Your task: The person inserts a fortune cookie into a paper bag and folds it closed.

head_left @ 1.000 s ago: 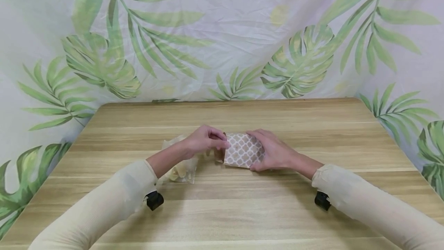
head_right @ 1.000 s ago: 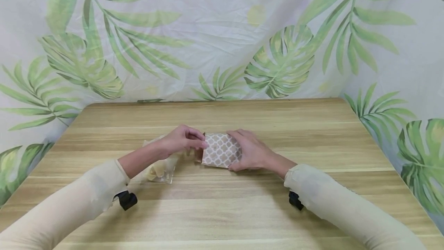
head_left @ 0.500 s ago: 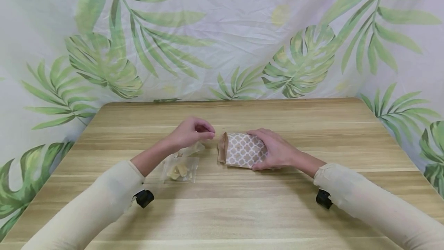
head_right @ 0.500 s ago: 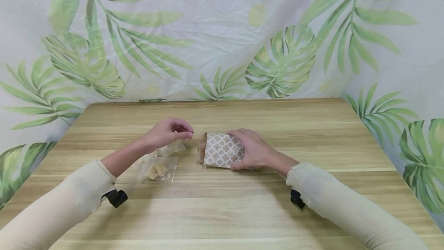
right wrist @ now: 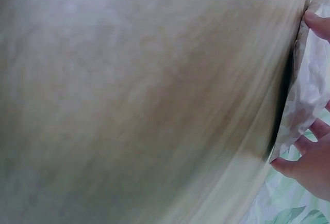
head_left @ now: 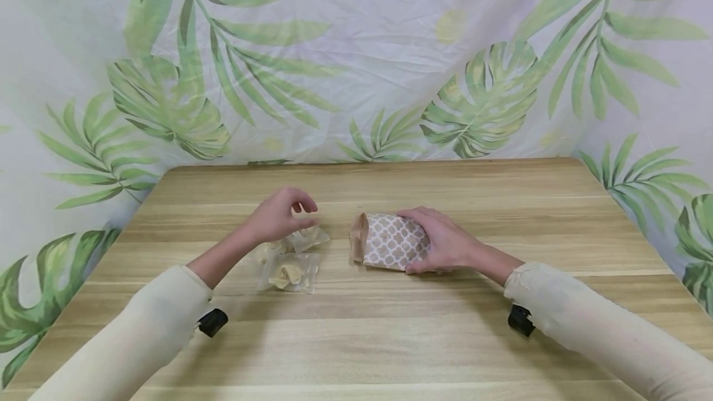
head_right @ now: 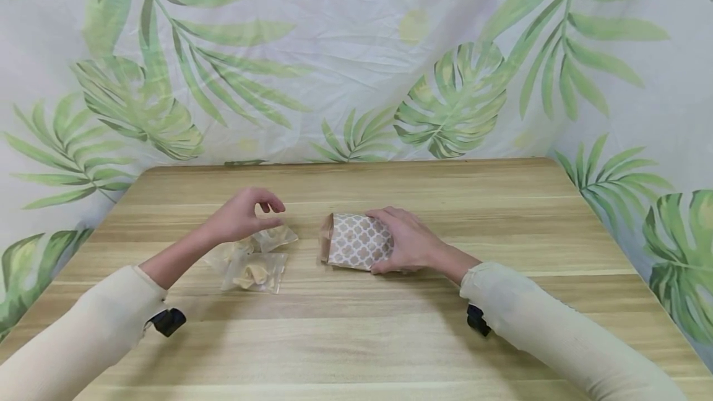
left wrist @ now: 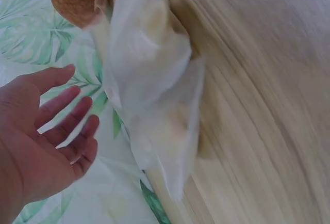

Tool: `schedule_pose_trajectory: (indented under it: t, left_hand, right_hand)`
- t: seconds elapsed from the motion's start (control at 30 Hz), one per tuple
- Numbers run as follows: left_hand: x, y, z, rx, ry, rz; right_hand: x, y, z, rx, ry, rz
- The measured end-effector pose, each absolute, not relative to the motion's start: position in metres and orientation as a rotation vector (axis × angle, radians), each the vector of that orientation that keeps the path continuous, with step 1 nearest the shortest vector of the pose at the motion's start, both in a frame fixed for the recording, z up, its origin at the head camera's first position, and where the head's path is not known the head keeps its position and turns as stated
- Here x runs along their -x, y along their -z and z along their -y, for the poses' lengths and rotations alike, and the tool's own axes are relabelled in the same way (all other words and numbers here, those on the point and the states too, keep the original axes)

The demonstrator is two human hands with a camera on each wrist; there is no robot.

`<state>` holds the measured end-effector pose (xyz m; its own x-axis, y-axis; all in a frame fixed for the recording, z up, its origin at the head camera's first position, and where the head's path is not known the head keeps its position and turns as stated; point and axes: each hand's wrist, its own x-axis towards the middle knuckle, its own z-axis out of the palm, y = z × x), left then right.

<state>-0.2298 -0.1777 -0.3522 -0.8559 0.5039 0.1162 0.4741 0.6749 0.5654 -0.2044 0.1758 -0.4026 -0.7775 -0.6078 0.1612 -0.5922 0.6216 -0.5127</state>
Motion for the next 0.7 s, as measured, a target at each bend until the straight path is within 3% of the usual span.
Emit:
schedule_pose_trajectory:
  t: [0.7]
  left_hand:
    - [0.219,0.357,0.198,-0.656,-0.417,-2.901]
  right_hand:
    - [0.204,0.402,-0.177,1.014,0.88,-2.784]
